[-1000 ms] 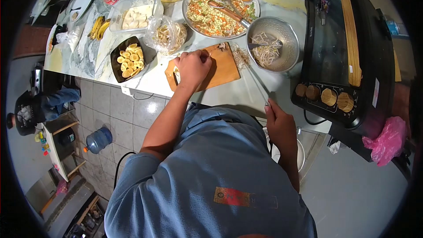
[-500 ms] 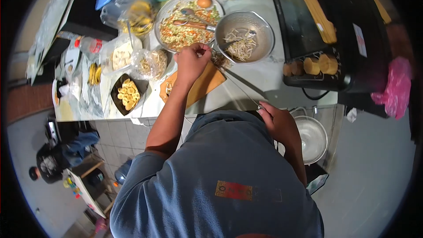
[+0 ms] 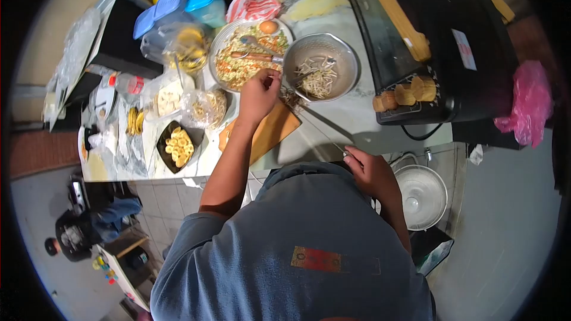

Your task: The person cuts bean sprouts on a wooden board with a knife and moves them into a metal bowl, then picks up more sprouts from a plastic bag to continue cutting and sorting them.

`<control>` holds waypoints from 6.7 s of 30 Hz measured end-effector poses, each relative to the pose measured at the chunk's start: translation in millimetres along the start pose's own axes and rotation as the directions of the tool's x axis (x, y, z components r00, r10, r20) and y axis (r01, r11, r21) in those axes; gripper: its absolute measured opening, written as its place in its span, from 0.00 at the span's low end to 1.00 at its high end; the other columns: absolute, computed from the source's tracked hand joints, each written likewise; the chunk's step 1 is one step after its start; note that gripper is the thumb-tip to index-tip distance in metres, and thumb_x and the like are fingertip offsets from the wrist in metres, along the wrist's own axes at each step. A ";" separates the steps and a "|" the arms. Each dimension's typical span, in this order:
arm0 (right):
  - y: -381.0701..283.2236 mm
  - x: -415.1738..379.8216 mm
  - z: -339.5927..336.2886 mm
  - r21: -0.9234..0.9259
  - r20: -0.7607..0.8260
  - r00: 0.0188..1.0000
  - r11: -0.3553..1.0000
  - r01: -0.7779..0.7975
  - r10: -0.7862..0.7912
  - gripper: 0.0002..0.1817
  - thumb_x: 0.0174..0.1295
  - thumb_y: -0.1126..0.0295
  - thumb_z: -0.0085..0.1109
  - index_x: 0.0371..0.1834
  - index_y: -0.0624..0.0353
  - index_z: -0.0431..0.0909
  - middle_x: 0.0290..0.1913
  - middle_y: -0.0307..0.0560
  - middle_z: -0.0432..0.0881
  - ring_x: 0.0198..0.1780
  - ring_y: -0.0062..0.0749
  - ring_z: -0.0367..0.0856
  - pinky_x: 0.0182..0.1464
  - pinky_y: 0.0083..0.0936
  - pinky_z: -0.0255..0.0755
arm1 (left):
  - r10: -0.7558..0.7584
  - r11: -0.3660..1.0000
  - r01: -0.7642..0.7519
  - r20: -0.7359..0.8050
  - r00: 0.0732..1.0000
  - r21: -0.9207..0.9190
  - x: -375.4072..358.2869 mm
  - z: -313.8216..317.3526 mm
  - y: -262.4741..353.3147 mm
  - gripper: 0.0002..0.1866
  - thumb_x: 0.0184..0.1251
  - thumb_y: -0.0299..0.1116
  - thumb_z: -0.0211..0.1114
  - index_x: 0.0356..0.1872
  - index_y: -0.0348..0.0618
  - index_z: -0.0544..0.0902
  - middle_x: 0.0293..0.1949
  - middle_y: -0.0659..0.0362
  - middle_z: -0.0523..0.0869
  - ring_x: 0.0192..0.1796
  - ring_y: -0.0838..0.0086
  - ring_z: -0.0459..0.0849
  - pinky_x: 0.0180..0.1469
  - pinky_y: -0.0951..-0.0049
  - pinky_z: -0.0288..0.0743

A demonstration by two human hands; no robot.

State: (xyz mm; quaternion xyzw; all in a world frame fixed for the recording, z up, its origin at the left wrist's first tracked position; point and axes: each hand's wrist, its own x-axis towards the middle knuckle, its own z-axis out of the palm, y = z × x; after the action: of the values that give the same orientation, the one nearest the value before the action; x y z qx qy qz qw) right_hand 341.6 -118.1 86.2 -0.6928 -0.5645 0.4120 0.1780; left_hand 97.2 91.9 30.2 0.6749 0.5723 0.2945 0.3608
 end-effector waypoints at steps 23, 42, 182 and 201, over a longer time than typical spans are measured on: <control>-39.9 62.9 7.4 -0.096 0.224 0.947 0.961 0.258 -0.232 0.13 0.67 0.60 0.63 0.38 0.61 0.83 0.32 0.61 0.84 0.38 0.62 0.83 0.38 0.46 0.75 | -0.174 0.909 0.264 -0.282 0.943 0.321 -131.5 -81.9 -104.0 0.11 0.65 0.34 0.70 0.43 0.40 0.87 0.37 0.51 0.88 0.35 0.60 0.86 0.40 0.62 0.79; -37.9 58.4 -3.3 -0.169 0.222 0.975 0.984 0.050 -0.012 0.16 0.69 0.56 0.61 0.41 0.59 0.84 0.32 0.60 0.84 0.37 0.60 0.84 0.39 0.44 0.75 | -0.021 0.932 0.070 -0.142 0.990 0.354 -97.5 -61.7 -70.4 0.06 0.63 0.30 0.68 0.38 0.40 0.84 0.39 0.50 0.86 0.43 0.51 0.84 0.47 0.56 0.76; -34.3 45.6 1.7 -0.176 0.222 0.975 0.984 0.039 0.001 0.18 0.72 0.55 0.55 0.42 0.59 0.85 0.33 0.63 0.83 0.38 0.63 0.82 0.41 0.43 0.75 | -0.394 0.897 0.438 -0.346 0.851 0.057 -136.5 -88.1 -84.2 0.14 0.69 0.35 0.69 0.45 0.33 0.87 0.36 0.54 0.90 0.36 0.77 0.86 0.40 0.73 0.78; -41.7 57.3 2.3 -0.180 0.294 0.954 0.978 0.108 -0.051 0.18 0.71 0.56 0.55 0.43 0.60 0.85 0.35 0.64 0.83 0.40 0.63 0.82 0.41 0.44 0.75 | -0.176 0.891 0.319 -0.403 0.898 0.323 -130.2 -61.8 -120.9 0.08 0.59 0.35 0.70 0.35 0.43 0.89 0.34 0.52 0.87 0.40 0.56 0.86 0.45 0.57 0.79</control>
State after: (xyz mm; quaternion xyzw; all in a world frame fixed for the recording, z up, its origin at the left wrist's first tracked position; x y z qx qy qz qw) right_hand 314.6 -52.9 93.3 -0.6161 -0.6493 0.4439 0.0421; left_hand -42.9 -16.9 -32.4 0.5859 0.7575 0.2481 0.1461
